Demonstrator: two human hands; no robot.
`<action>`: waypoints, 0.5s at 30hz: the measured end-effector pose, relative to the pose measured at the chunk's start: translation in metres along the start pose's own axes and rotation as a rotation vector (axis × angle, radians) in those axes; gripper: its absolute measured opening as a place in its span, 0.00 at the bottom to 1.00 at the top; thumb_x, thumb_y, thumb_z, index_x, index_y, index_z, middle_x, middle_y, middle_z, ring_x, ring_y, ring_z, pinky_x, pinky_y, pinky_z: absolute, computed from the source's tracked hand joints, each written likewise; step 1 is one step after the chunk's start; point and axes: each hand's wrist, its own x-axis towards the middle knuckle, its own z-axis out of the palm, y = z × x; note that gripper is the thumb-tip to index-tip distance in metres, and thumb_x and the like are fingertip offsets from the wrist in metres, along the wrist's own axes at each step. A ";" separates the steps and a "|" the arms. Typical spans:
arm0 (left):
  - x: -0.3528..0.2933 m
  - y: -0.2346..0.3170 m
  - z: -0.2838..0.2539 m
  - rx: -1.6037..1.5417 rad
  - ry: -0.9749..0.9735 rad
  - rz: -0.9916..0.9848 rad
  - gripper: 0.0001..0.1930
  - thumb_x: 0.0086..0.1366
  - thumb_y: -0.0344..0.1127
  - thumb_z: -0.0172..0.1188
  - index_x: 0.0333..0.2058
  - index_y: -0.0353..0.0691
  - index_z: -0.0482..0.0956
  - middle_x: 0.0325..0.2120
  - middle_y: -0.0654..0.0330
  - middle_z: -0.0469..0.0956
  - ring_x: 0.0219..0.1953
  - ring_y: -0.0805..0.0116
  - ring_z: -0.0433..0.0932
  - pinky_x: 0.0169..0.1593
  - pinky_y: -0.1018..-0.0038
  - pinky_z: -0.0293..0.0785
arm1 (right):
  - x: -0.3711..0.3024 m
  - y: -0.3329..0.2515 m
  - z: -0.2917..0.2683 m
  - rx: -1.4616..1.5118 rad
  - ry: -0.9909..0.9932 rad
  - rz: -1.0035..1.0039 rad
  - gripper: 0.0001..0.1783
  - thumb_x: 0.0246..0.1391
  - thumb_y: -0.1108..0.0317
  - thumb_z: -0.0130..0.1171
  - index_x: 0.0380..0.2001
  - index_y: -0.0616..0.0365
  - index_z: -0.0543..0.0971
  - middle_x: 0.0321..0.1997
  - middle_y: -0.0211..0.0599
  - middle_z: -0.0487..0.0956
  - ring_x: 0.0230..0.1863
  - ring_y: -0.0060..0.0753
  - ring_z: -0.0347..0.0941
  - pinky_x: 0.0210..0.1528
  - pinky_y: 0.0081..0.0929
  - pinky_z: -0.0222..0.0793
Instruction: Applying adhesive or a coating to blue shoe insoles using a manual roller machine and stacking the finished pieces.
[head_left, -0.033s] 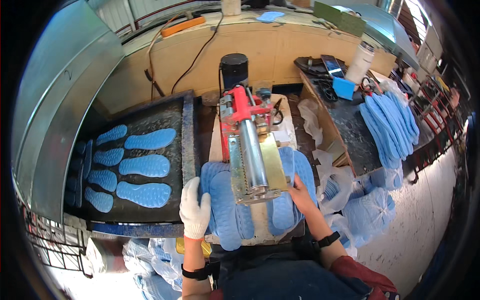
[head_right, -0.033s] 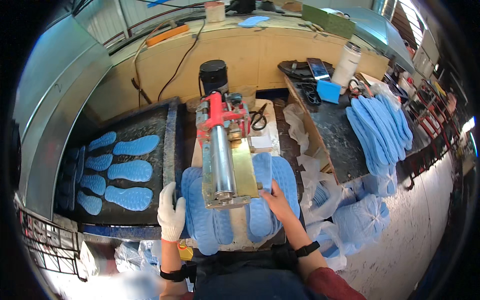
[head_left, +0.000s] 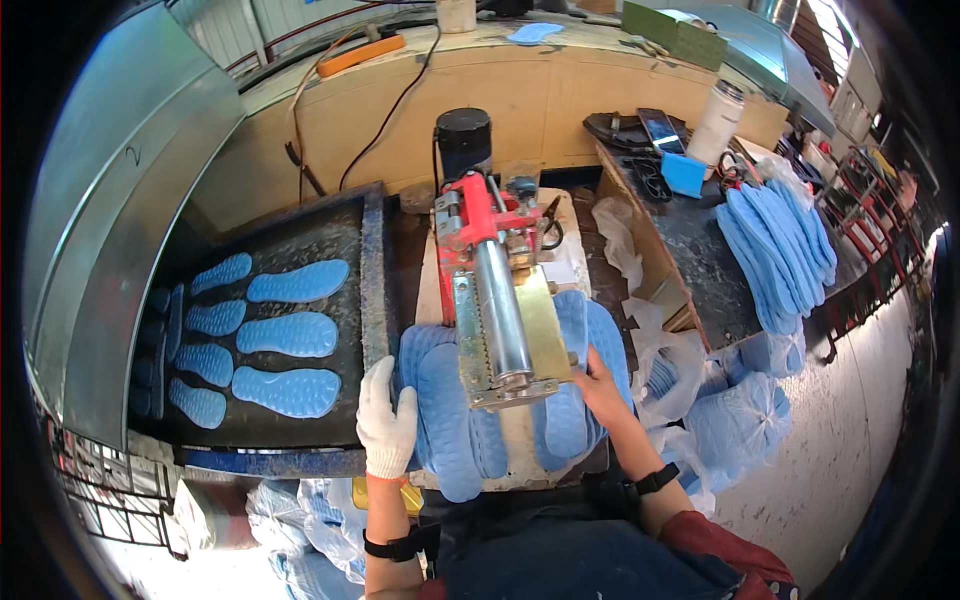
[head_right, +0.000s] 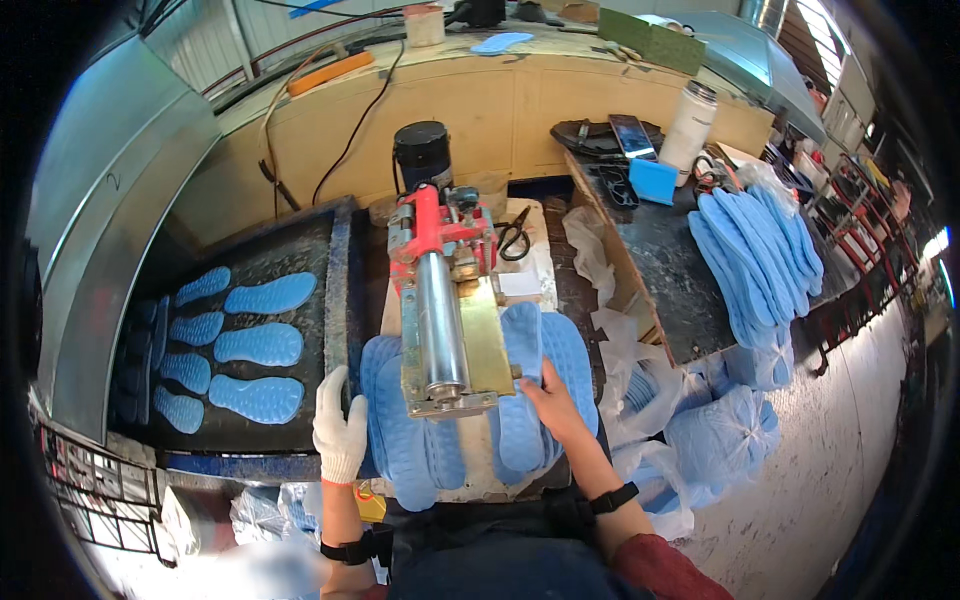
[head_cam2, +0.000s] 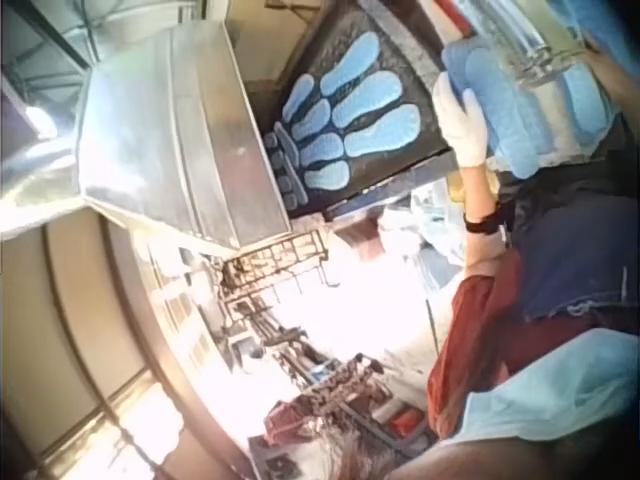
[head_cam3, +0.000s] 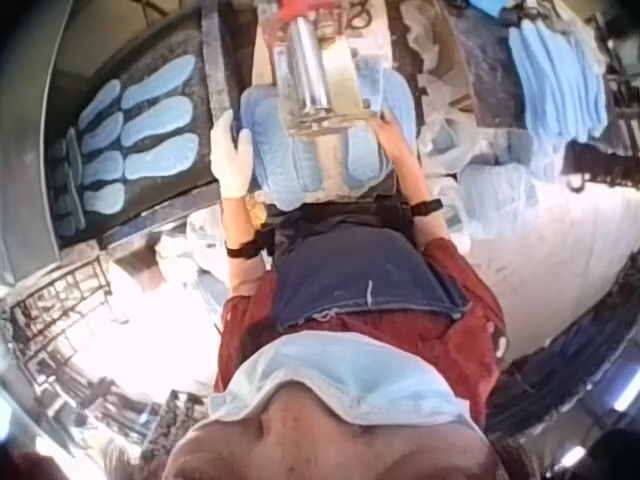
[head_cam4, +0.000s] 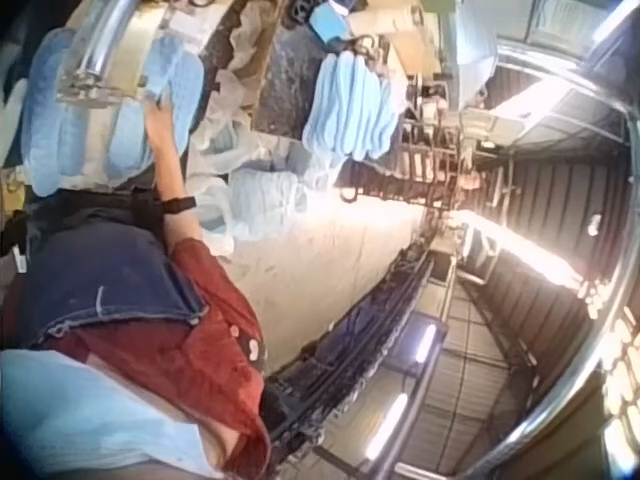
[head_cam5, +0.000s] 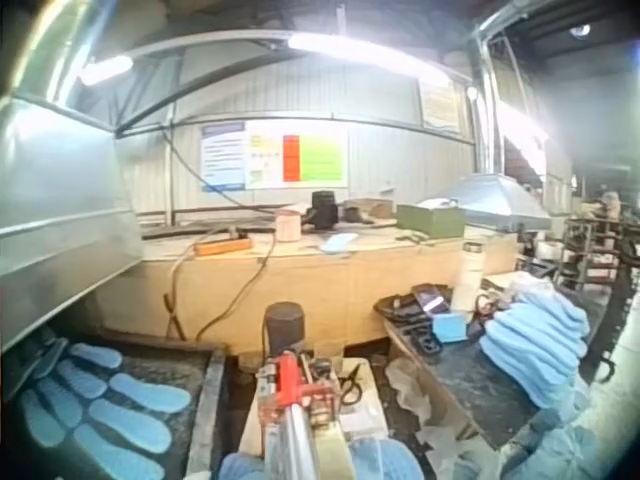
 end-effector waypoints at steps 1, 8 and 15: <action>0.001 -0.002 0.001 0.004 -0.019 -0.016 0.25 0.55 0.24 0.59 0.54 0.35 0.71 0.51 0.46 0.73 0.52 0.47 0.73 0.55 0.63 0.70 | 0.001 0.006 -0.004 -0.147 0.079 -0.102 0.24 0.60 0.72 0.54 0.59 0.61 0.67 0.53 0.36 0.74 0.51 0.27 0.69 0.55 0.26 0.63; -0.002 -0.010 0.006 -0.035 0.013 -0.044 0.26 0.58 0.25 0.56 0.57 0.34 0.68 0.53 0.45 0.72 0.54 0.46 0.72 0.57 0.63 0.69 | 0.007 -0.089 -0.001 -0.797 0.182 -0.705 0.30 0.53 0.82 0.50 0.61 0.50 0.68 0.49 0.46 0.73 0.49 0.42 0.72 0.48 0.32 0.68; -0.006 0.013 0.001 -0.673 0.045 -0.119 0.31 0.72 0.44 0.44 0.67 0.34 0.50 0.66 0.46 0.54 0.69 0.54 0.55 0.69 0.62 0.49 | 0.020 -0.136 0.015 -1.139 0.193 -0.857 0.33 0.47 0.84 0.53 0.59 0.48 0.71 0.49 0.45 0.73 0.50 0.48 0.70 0.51 0.38 0.68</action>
